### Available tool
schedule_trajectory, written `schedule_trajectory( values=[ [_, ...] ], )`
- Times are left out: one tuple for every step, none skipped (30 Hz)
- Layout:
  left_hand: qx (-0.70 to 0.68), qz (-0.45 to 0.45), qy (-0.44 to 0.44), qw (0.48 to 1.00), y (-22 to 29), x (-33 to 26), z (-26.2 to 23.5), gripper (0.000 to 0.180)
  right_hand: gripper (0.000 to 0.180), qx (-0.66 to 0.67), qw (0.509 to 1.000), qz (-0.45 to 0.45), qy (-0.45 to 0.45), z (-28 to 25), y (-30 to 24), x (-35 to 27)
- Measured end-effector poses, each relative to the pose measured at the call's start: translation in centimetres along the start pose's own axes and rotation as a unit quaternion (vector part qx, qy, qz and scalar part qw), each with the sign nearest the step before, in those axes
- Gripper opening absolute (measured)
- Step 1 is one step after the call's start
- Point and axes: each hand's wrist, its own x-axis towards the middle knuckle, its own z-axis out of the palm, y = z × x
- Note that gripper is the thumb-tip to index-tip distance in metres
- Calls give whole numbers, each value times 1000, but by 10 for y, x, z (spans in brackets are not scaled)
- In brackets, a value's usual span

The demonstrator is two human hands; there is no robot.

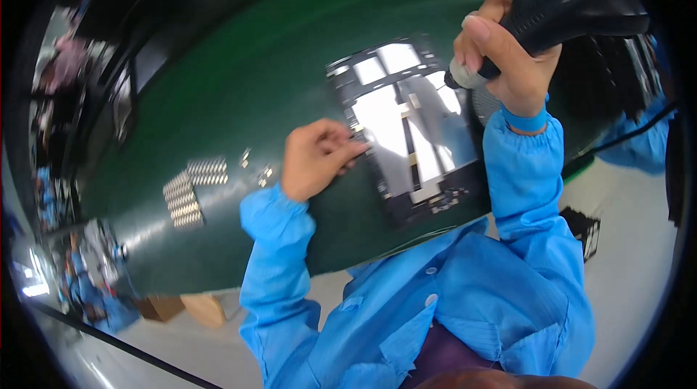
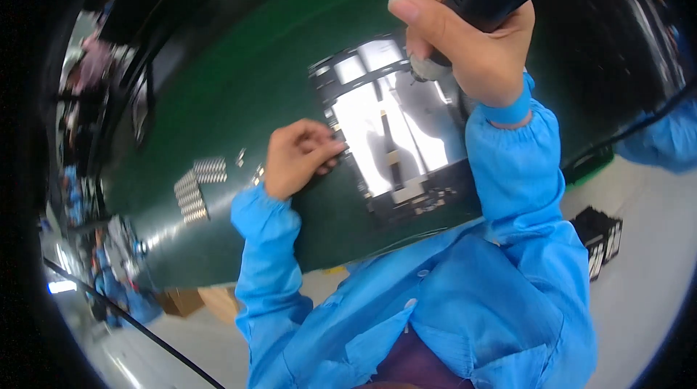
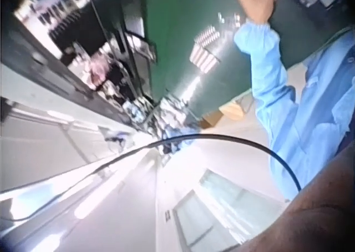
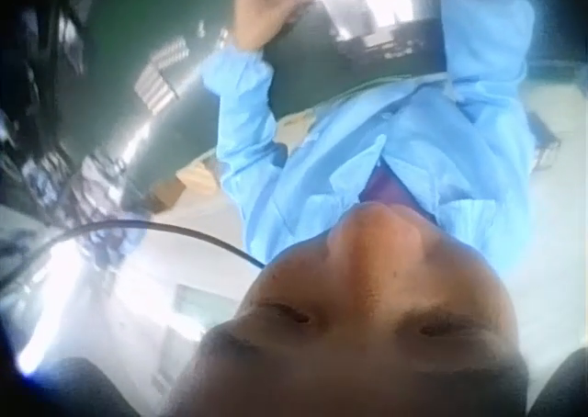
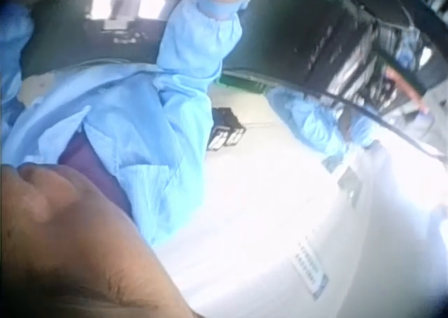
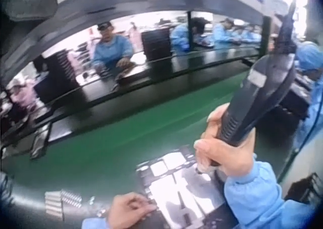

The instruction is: The person assembles electronic tablets by securing housing and components with screws using an electric screwdriver.

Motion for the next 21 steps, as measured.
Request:
schedule_trajectory(
  values=[
    [-29, 8, 6, 1000, -1, -1, 0, 26, 35, 20, 1000, 5, -14, 19, 1, 2],
    [-31, 16, 13, 999, -3, 1, 2, 26, 35, 12, 999, 29, -35, 35, 1, 3],
    [-34, 24, 19, 999, -5, 1, 2, 26, 35, 2, 997, 51, -55, 51, 3, 5],
    [-39, 23, 29, 999, -6, -2, 0, 26, 36, -58, 992, 69, -89, 64, 6, 6],
    [-30, 16, 28, 999, -6, -2, 0, 25, 37, -42, 991, 94, -90, 78, 11, 7],
    [-21, 10, 25, 999, -6, -2, 0, 25, 37, -29, 988, 113, -99, 88, 17, 6],
    [-27, 11, 28, 999, -5, -2, 0, 25, 37, -17, 985, 132, -107, 95, 23, 4],
    [-23, 7, 30, 999, -3, -3, 0, 26, 37, -19, 984, 133, -114, 98, 30, 2],
    [-19, 2, 31, 999, -2, -4, 0, 26, 36, -17, 983, 130, -125, 100, 36, -1],
    [-25, 4, 33, 999, -1, -4, 0, 26, 36, -15, 982, 128, -136, 102, 40, -3],
    [-26, 4, 29, 999, -1, -4, 1, 26, 36, -17, 981, 130, -141, 102, 41, -4],
    [-28, 5, 24, 999, 0, -4, 1, 27, 36, -20, 981, 139, -134, 102, 42, -5],
    [-31, 5, 26, 999, 0, -5, 1, 27, 35, -23, 981, 147, -126, 103, 43, -6],
    [-29, 10, 25, 999, 0, -5, 1, 26, 35, -24, 980, 149, -129, 103, 44, -7],
    [-26, 14, 25, 999, -1, -6, 1, 26, 35, -23, 980, 148, -130, 102, 44, -8],
    [-28, 14, 25, 999, -1, -5, 0, 26, 35, -22, 981, 146, -129, 102, 45, -8],
    [-18, 12, 16, 1000, -2, -5, 0, 26, 35, -23, 980, 148, -130, 102, 45, -9],
    [-8, 8, 7, 1000, -3, -5, 0, 26, 35, -22, 980, 151, -128, 102, 46, -10],
    [-9, 8, 7, 1000, -4, -4, -1, 26, 35, -21, 980, 153, -124, 102, 47, -10],
    [-11, 7, 8, 1000, -5, -4, -1, 26, 35, -21, 980, 154, -125, 102, 49, -10],
    [-12, 5, 9, 1000, -6, -4, -1, 27, 36, -21, 980, 155, -125, 102, 51, -10]
  ],
)
